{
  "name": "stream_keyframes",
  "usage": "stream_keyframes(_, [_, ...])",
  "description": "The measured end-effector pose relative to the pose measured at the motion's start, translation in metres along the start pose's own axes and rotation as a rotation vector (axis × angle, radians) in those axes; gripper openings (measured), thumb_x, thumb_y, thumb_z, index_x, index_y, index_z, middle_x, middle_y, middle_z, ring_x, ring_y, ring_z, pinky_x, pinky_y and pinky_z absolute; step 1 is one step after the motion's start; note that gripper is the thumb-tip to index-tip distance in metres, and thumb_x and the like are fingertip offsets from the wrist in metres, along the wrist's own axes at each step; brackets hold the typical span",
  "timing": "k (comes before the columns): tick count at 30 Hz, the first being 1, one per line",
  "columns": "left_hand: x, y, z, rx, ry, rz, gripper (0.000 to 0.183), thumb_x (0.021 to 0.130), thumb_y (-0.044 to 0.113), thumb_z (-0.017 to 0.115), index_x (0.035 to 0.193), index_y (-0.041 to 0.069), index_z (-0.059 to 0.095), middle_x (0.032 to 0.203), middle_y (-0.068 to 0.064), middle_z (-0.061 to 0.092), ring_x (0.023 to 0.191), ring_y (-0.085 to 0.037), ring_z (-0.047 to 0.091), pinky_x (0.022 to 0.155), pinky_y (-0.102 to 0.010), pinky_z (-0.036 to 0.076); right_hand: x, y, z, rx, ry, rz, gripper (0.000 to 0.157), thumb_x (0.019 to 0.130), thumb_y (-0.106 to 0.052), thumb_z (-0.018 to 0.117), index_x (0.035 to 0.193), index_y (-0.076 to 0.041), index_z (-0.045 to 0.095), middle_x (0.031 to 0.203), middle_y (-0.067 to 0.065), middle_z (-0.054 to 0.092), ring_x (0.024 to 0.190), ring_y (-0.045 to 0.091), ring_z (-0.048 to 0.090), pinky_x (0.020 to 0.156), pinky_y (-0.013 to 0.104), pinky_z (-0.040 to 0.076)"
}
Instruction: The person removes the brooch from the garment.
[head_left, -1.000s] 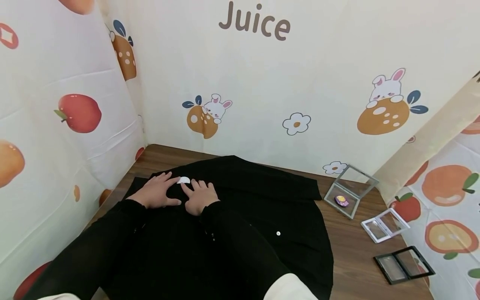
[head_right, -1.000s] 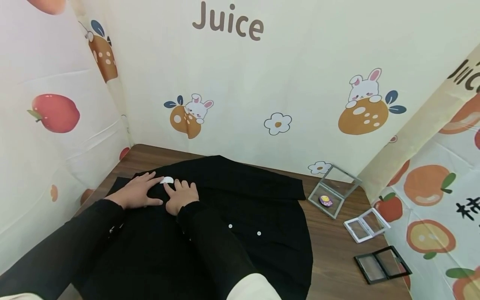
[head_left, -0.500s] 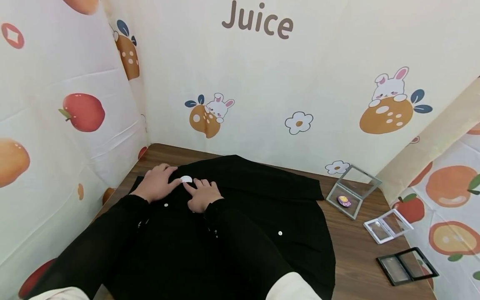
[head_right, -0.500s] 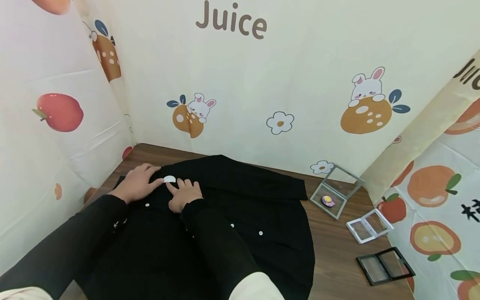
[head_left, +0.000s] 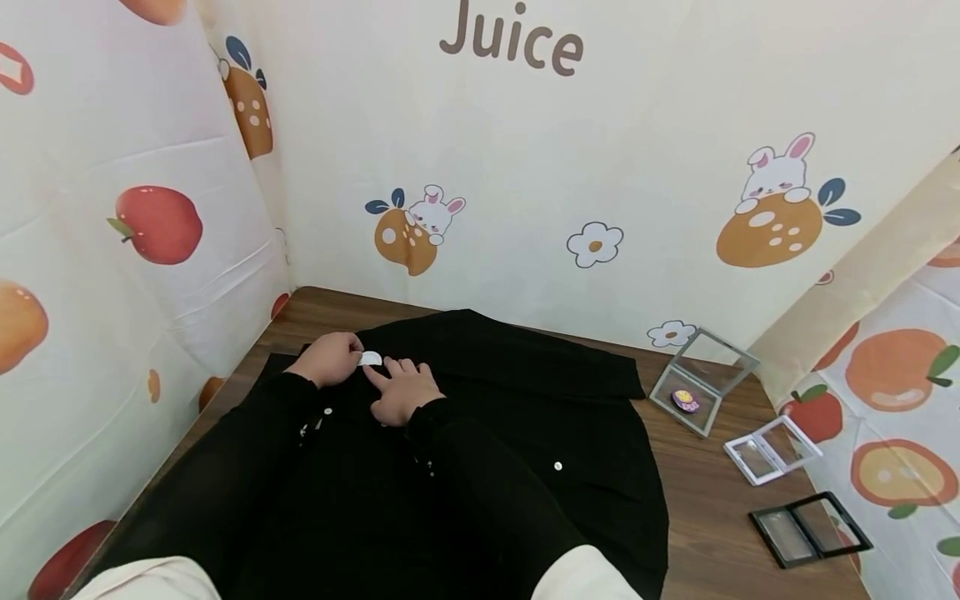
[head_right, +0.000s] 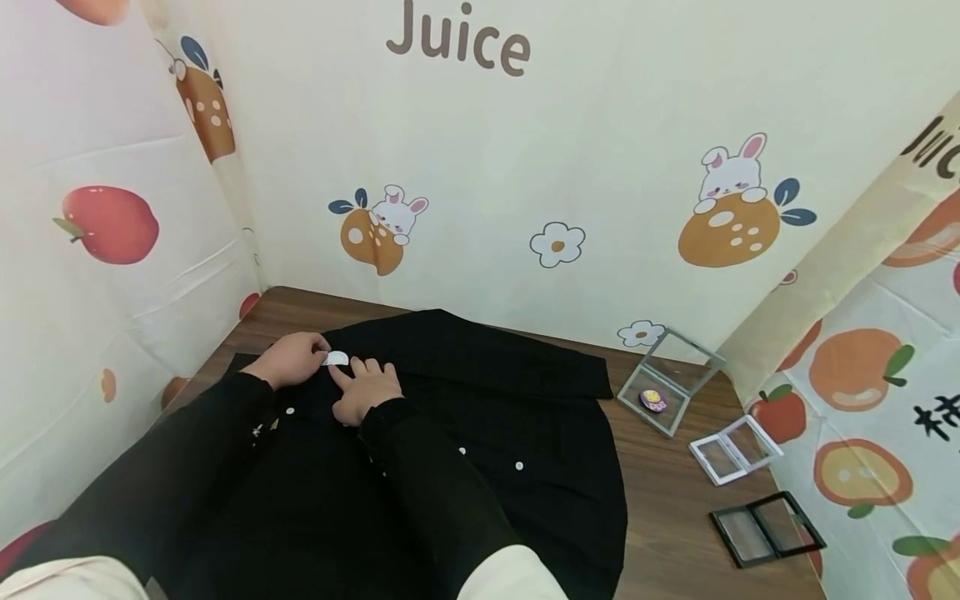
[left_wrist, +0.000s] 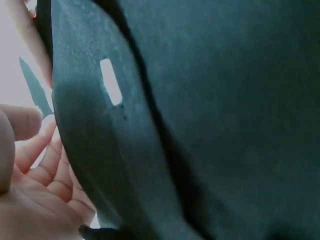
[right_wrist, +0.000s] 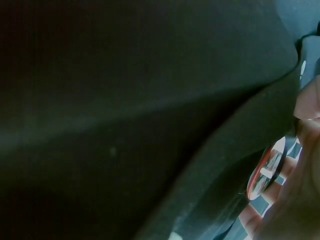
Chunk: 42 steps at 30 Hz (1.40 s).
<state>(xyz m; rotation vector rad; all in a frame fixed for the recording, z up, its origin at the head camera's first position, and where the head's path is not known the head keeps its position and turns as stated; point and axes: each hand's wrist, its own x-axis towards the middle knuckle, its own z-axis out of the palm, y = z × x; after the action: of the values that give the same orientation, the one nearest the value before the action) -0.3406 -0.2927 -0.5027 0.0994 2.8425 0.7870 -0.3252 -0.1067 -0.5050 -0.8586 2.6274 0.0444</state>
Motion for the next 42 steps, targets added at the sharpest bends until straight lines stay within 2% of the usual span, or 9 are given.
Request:
stream_keyframes(7, [-0.005, 0.003, -0.005, -0.070, 0.020, -0.052, 0.022, 0.103, 0.012, 0.056, 0.108, -0.006, 0.066, 0.103, -0.020, 0.067, 0.087, -0.030, 0.061, 0.082, -0.046, 0.050, -0.001, -0.004, -0.003, -0.020, -0.003, -0.012, 0.068, 0.105, -0.051, 0.044, 0.162, -0.048, 0.008, 0.171, -0.008, 0.014, 0.154, 0.016, 0.016, 0.122, 0.042, 0.019])
stream_keyframes(17, [-0.001, 0.004, -0.004, -0.032, 0.064, -0.114, 0.017, 0.101, 0.012, 0.057, 0.101, -0.001, 0.066, 0.098, -0.016, 0.066, 0.082, -0.029, 0.060, 0.075, -0.042, 0.049, 0.006, -0.004, -0.001, -0.047, -0.034, 0.004, 0.068, 0.106, -0.051, 0.041, 0.160, -0.051, -0.001, 0.172, -0.011, 0.008, 0.155, 0.014, 0.010, 0.123, 0.041, 0.015])
stream_keyframes(23, [-0.001, 0.005, -0.003, -0.023, 0.061, -0.129, 0.017, 0.101, 0.011, 0.056, 0.102, -0.002, 0.066, 0.097, -0.016, 0.066, 0.082, -0.029, 0.060, 0.075, -0.042, 0.049, 0.002, -0.003, -0.001, -0.046, -0.005, -0.007, 0.067, 0.106, -0.052, 0.042, 0.161, -0.050, 0.003, 0.172, -0.010, 0.011, 0.155, 0.014, 0.013, 0.122, 0.041, 0.018])
stream_keyframes(31, [0.000, -0.002, -0.002, -0.019, 0.068, -0.129, 0.017, 0.101, 0.011, 0.058, 0.102, -0.003, 0.067, 0.098, -0.016, 0.067, 0.084, -0.030, 0.062, 0.076, -0.044, 0.050, 0.002, -0.003, 0.001, -0.059, 0.002, -0.004, 0.068, 0.106, -0.052, 0.041, 0.161, -0.050, 0.002, 0.172, -0.008, 0.012, 0.155, 0.016, 0.014, 0.123, 0.041, 0.018])
stream_keyframes(37, [-0.002, -0.008, -0.004, -0.018, 0.074, -0.133, 0.017, 0.101, 0.011, 0.058, 0.101, -0.003, 0.066, 0.095, -0.016, 0.067, 0.082, -0.030, 0.060, 0.075, -0.043, 0.049, 0.009, -0.001, 0.007, -0.062, -0.015, 0.002, 0.069, 0.106, -0.054, 0.040, 0.159, -0.053, -0.004, 0.172, -0.009, 0.008, 0.155, 0.015, 0.010, 0.123, 0.042, 0.015])
stream_keyframes(42, [-0.005, -0.008, -0.007, -0.014, 0.071, -0.142, 0.017, 0.101, 0.010, 0.057, 0.101, -0.004, 0.066, 0.096, -0.017, 0.067, 0.083, -0.031, 0.061, 0.077, -0.044, 0.049, 0.010, 0.002, 0.008, -0.053, -0.018, 0.001, 0.069, 0.106, -0.052, 0.041, 0.160, -0.053, -0.003, 0.172, -0.008, 0.009, 0.155, 0.016, 0.011, 0.123, 0.043, 0.015])
